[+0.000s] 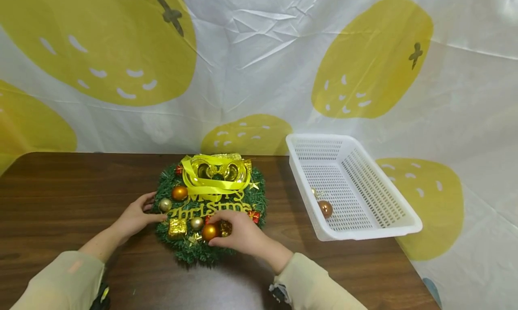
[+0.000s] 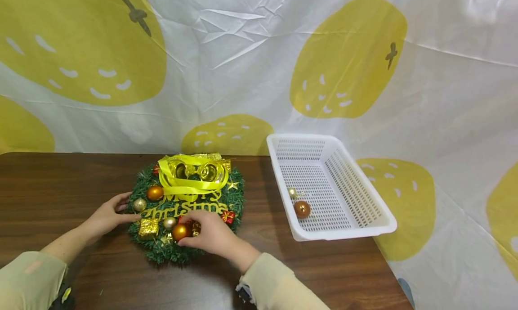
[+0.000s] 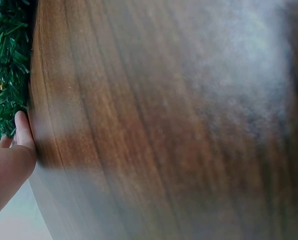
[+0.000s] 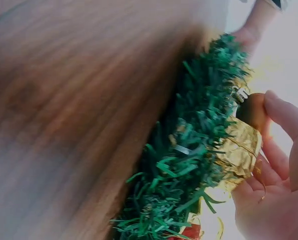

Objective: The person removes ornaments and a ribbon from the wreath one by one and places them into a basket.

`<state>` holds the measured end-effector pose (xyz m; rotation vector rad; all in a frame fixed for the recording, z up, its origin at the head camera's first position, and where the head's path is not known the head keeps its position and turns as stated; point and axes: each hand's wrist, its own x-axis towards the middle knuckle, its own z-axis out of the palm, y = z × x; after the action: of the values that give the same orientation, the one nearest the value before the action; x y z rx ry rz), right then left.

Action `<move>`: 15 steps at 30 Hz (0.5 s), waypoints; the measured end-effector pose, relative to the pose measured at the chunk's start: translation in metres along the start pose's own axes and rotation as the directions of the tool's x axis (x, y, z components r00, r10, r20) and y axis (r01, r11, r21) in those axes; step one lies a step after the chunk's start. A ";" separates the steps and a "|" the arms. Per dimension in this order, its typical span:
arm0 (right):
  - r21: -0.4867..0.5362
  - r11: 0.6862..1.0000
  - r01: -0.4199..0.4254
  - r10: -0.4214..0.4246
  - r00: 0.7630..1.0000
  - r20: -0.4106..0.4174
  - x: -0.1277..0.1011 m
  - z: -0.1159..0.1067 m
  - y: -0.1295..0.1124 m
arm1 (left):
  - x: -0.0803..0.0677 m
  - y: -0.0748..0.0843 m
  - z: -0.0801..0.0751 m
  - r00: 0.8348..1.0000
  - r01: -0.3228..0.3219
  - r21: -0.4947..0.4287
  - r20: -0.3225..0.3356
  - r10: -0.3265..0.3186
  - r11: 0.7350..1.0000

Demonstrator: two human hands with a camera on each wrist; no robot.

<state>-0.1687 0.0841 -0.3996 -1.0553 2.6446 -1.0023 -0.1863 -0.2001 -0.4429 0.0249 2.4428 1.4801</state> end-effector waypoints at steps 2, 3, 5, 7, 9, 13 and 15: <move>0.056 0.998 -0.032 0.032 0.999 0.000 0.001 -0.003 0.000 | 0.000 0.000 0.000 1.000 0.000 0.001 -0.001 0.000 1.000; 0.088 0.995 -0.050 0.051 0.999 0.001 0.001 -0.004 -0.001 | -0.001 0.001 0.000 1.000 -0.002 0.001 -0.001 0.002 1.000; 0.150 0.986 -0.075 0.076 0.997 0.001 0.001 -0.006 -0.001 | -0.002 0.002 -0.001 1.000 -0.004 -0.006 0.014 0.004 1.000; 0.228 0.969 -0.098 0.100 0.995 0.003 0.002 -0.008 0.000 | -0.002 0.003 -0.001 1.000 -0.002 -0.004 0.013 0.002 1.000; 0.306 0.945 -0.118 0.122 0.992 0.006 0.003 -0.009 0.002 | -0.002 0.003 -0.001 1.000 -0.002 -0.002 0.013 0.002 1.000; 0.412 0.897 -0.161 0.173 0.985 0.009 0.006 -0.014 0.004 | 0.000 0.001 -0.001 1.000 -0.005 0.002 0.010 0.005 1.000; 0.453 0.874 -0.179 0.195 0.981 0.011 0.006 -0.017 0.005 | -0.001 0.002 -0.001 1.000 -0.007 0.003 0.009 0.007 1.000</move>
<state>-0.1818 0.0917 -0.3887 -0.6665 2.3011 -1.4990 -0.1861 -0.2006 -0.4407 0.0409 2.4403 1.4756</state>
